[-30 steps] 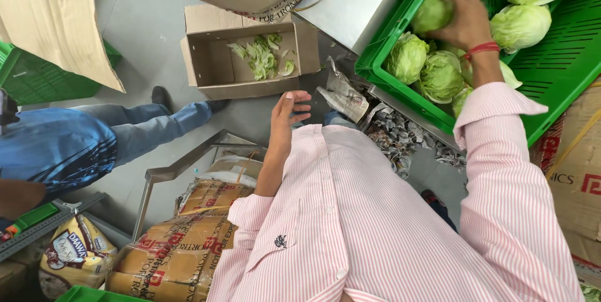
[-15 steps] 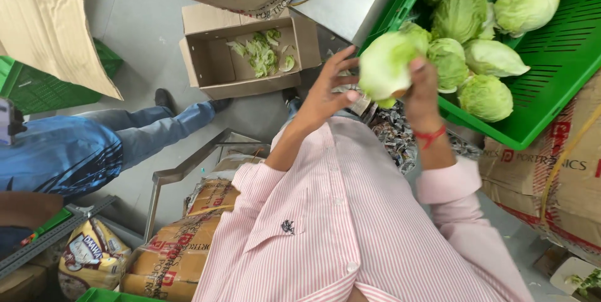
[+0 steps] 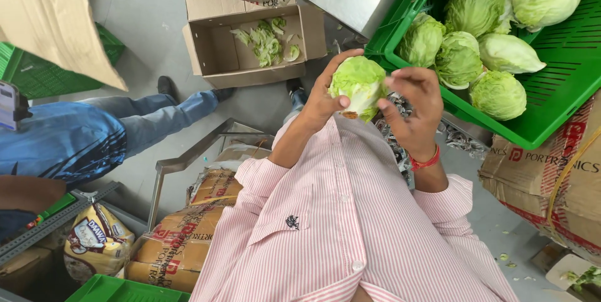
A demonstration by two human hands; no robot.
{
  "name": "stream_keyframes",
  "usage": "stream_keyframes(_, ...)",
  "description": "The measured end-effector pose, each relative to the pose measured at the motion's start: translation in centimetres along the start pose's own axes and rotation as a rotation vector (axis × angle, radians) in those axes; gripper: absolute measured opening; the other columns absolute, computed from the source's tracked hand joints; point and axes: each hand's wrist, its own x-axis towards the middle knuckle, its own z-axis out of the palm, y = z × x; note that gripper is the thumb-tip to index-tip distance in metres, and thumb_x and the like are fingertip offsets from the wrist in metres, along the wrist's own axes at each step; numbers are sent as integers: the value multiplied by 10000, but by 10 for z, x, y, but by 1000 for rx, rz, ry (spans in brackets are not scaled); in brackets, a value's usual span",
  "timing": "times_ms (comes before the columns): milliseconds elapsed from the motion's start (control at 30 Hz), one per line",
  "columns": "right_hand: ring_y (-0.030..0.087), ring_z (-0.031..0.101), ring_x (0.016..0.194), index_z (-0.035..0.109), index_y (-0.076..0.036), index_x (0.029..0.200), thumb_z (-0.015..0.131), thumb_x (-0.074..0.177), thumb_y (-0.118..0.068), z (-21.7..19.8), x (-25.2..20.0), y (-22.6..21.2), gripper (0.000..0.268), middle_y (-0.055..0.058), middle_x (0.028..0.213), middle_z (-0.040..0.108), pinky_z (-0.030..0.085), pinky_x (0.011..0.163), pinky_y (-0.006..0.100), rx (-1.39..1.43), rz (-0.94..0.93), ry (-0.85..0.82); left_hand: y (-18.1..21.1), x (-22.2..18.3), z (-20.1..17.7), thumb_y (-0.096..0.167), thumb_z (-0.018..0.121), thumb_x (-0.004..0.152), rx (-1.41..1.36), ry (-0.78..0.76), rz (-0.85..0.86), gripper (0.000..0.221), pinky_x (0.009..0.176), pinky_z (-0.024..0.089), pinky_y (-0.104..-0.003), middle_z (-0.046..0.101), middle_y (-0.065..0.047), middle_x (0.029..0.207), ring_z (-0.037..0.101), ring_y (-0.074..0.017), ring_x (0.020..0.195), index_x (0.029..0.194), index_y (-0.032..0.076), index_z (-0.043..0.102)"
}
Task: Sort and remove wilted or damaged outer leaves from heads of lettuce and organize them in crates.
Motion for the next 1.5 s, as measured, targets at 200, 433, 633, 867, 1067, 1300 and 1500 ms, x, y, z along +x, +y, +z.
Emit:
stream_keyframes(200,267,591,1104,797,-194,1051,851,806,-28,-4,11,4,300,51,1128,629,504,1001,409,-279,-249,-129,7,-4,-2,325,906,760,182,-3,6,955,1163,465,-351,604,-90,1381,591,-210,1309,1565,98,444)
stream_keyframes(433,277,587,1105,776,-162,947,820,833,-73,4,15,11,151,21,1022,608,495,1110,509,-376,-395,-105,27,-4,0,191,889,777,405,-31,-3,847,1141,485,-342,594,-82,1384,587,-200,1302,1515,115,480)
stream_keyframes(633,282,608,1084,729,-89,903,802,894,-164,13,18,11,105,49,1007,602,477,1090,556,-503,-512,-62,44,-2,2,213,892,768,519,-63,-3,842,1114,499,-338,568,-78,1395,579,-195,1293,1497,120,483)
stream_keyframes(867,271,636,1149,651,-55,995,683,1044,-91,22,8,36,68,98,1130,584,526,1120,506,-148,-284,29,24,2,8,192,936,741,441,39,78,913,1155,485,-354,576,-85,1397,576,-209,1319,1519,104,465)
stream_keyframes(1067,230,642,1061,678,-29,1088,751,1023,-104,15,3,32,123,99,1177,638,524,956,330,21,69,66,41,-5,26,314,1021,569,793,365,156,1083,1088,540,-379,640,-110,1349,656,-238,1265,1460,100,444)
stream_keyframes(1300,248,619,1193,714,-134,1221,760,963,-27,7,16,12,283,116,1335,566,559,1007,353,25,-110,-171,58,-9,41,484,1017,498,1102,368,69,1070,1015,571,-384,710,-91,1320,720,-271,1206,1385,113,548)
stream_keyframes(1500,297,622,1089,795,-197,1047,816,787,-11,-1,31,-1,321,53,1178,652,527,935,415,-304,-297,-291,59,-10,39,474,1013,466,1144,273,55,1067,1021,533,-404,672,-110,1322,658,-300,1240,1368,113,570)
